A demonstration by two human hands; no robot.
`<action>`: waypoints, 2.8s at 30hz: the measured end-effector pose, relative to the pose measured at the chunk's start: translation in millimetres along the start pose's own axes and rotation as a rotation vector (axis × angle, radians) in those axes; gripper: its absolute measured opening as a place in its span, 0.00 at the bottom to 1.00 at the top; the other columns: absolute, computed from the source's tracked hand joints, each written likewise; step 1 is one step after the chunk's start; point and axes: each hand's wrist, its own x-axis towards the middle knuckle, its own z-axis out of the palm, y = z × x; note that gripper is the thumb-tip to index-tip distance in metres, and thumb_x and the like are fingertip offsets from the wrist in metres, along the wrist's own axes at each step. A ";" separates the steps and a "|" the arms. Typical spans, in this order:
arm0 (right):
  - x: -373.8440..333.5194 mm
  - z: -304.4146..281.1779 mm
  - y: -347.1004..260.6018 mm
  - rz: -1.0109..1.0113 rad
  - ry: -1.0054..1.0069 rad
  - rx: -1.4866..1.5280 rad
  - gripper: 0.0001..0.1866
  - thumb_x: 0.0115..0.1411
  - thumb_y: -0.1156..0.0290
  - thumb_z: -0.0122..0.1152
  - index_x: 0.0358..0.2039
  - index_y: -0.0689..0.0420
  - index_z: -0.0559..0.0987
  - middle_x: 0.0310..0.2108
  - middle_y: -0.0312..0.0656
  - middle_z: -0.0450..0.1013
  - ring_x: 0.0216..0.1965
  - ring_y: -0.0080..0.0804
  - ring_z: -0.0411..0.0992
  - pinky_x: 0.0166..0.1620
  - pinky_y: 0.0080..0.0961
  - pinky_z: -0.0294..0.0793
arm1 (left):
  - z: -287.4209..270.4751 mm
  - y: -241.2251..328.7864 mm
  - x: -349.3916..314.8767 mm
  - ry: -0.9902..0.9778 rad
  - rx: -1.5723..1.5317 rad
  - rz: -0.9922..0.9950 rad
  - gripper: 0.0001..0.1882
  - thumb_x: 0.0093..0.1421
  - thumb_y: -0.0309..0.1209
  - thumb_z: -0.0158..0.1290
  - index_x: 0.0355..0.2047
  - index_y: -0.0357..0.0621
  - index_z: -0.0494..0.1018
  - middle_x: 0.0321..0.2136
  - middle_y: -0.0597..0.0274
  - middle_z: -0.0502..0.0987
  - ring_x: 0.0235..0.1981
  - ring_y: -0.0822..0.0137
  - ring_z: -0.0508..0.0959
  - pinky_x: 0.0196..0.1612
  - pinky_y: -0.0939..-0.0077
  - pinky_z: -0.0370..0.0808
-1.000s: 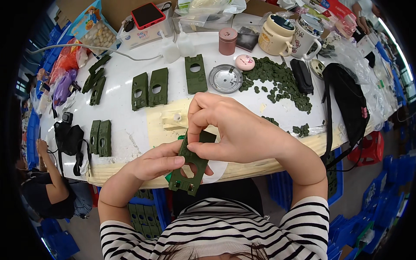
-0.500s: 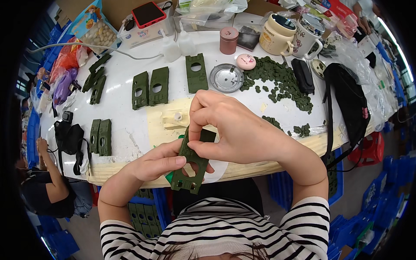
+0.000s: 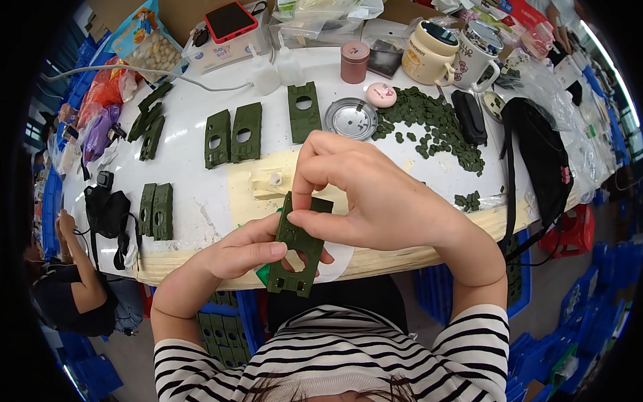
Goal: Assembling plastic toy tank hulls by applying glue to specific components and joining them.
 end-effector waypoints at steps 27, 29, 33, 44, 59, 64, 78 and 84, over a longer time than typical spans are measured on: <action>-12.9 -36.5 62.7 0.540 -0.428 -0.758 0.04 0.41 0.76 0.63 0.17 0.59 0.76 0.20 0.44 0.74 0.26 0.42 0.74 0.33 0.33 0.72 | 2.1 4.8 -0.3 0.103 -0.097 0.053 0.42 0.58 0.47 0.48 0.65 0.37 0.47 0.47 0.38 0.72 0.44 0.51 0.77 0.41 0.64 0.78; -11.2 -34.1 62.7 0.535 -0.459 -0.744 0.03 0.41 0.77 0.61 0.17 0.59 0.76 0.20 0.44 0.74 0.27 0.42 0.74 0.34 0.33 0.72 | 0.7 5.8 -0.8 0.131 -0.114 0.090 0.42 0.58 0.48 0.48 0.65 0.38 0.47 0.47 0.37 0.72 0.43 0.51 0.78 0.40 0.64 0.78; -6.3 -29.3 54.8 0.454 -0.492 -0.677 0.03 0.41 0.77 0.61 0.17 0.59 0.75 0.20 0.43 0.74 0.27 0.42 0.73 0.34 0.33 0.72 | -3.1 5.2 -0.8 0.209 -0.166 0.157 0.42 0.58 0.49 0.48 0.65 0.39 0.47 0.47 0.37 0.72 0.42 0.51 0.78 0.42 0.62 0.77; -1.6 -29.0 -1.4 -0.005 0.334 -0.106 0.07 0.49 0.84 0.62 0.30 0.61 0.82 0.23 0.38 0.76 0.23 0.22 0.74 0.27 0.16 0.72 | 0.1 13.9 -3.8 0.356 -0.230 0.336 0.40 0.61 0.49 0.45 0.66 0.42 0.44 0.51 0.40 0.69 0.47 0.54 0.75 0.49 0.60 0.72; -2.7 4.6 -9.2 0.228 0.168 0.514 0.10 0.56 0.79 0.62 0.40 0.66 0.78 0.34 0.41 0.77 0.34 0.19 0.76 0.39 0.14 0.76 | 2.4 8.1 -2.1 0.539 -0.091 0.555 0.36 0.66 0.44 0.40 0.67 0.45 0.39 0.57 0.44 0.63 0.54 0.53 0.71 0.47 0.60 0.79; -3.1 7.9 -5.9 0.258 0.198 0.601 0.10 0.56 0.80 0.62 0.40 0.67 0.77 0.33 0.42 0.77 0.33 0.20 0.76 0.38 0.13 0.75 | -4.5 3.5 -5.2 0.410 -0.141 0.614 0.31 0.68 0.36 0.37 0.67 0.47 0.38 0.59 0.43 0.60 0.57 0.57 0.67 0.54 0.57 0.73; 1.2 -1.5 -8.7 0.449 0.124 0.740 0.08 0.60 0.73 0.60 0.36 0.66 0.76 0.31 0.42 0.77 0.32 0.25 0.78 0.34 0.17 0.78 | -4.8 -0.1 -4.8 0.392 -0.112 0.649 0.32 0.68 0.35 0.37 0.67 0.46 0.36 0.59 0.43 0.59 0.58 0.54 0.67 0.55 0.58 0.71; 1.1 0.0 -8.0 0.433 0.116 0.724 0.08 0.59 0.76 0.60 0.37 0.66 0.76 0.32 0.43 0.77 0.33 0.23 0.77 0.35 0.16 0.78 | -5.0 -0.2 -5.0 0.387 -0.105 0.643 0.32 0.68 0.35 0.37 0.67 0.46 0.37 0.59 0.43 0.59 0.57 0.56 0.67 0.54 0.58 0.72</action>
